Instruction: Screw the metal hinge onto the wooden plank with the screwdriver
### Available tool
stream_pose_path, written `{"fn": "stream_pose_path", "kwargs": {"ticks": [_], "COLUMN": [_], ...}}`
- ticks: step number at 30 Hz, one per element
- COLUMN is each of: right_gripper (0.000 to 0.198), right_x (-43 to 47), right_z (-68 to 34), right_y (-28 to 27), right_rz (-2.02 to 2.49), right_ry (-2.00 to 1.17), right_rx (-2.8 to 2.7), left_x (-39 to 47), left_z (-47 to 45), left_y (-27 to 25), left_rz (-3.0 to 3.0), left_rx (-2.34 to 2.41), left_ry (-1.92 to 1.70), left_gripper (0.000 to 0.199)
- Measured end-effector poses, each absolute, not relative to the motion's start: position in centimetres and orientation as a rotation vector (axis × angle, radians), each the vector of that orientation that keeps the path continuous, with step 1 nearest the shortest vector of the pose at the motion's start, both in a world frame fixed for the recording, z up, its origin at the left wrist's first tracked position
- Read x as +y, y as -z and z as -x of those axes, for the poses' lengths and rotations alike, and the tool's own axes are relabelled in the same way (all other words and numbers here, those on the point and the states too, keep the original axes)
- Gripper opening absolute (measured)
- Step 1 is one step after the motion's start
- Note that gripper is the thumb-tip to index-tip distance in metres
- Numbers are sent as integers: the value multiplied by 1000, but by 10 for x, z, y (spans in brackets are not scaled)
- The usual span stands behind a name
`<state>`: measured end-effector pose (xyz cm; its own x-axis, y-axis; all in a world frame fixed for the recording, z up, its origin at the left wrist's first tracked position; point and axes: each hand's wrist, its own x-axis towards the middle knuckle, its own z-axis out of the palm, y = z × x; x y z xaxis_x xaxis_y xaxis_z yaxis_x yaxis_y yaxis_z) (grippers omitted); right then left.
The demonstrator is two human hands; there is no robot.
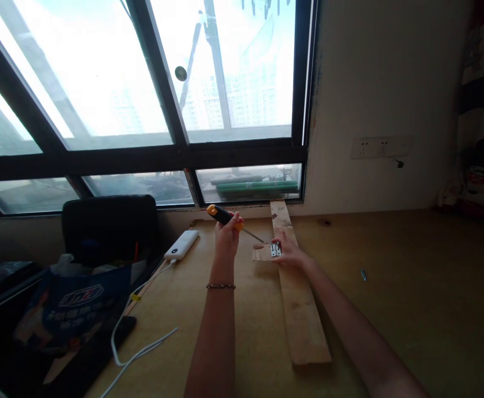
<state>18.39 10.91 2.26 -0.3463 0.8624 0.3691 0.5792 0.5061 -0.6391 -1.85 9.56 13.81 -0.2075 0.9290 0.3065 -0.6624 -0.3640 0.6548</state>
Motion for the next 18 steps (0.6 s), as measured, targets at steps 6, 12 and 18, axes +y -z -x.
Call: {"fn": "stream_pose_path", "kwargs": {"ticks": [6,12,18], "right_gripper": [109,99,84], "right_x": [108,105,105], "right_z": [-187,-187,-187], "right_y": [-15,-20,-21], "right_rz": [1106,1128,1161], "right_ry": [-574,-558,-546], "right_rx": [-1994,-1988,-2000], "left_x": [100,101,102], "left_z": [-6,-22,-26], "left_y": [-129,-122,-119], "left_rz": [-823,-891,-893], "left_rx": [481,527,570], "left_ry": [-1783,-1769,-1764], "left_gripper": [26,27,27]}}
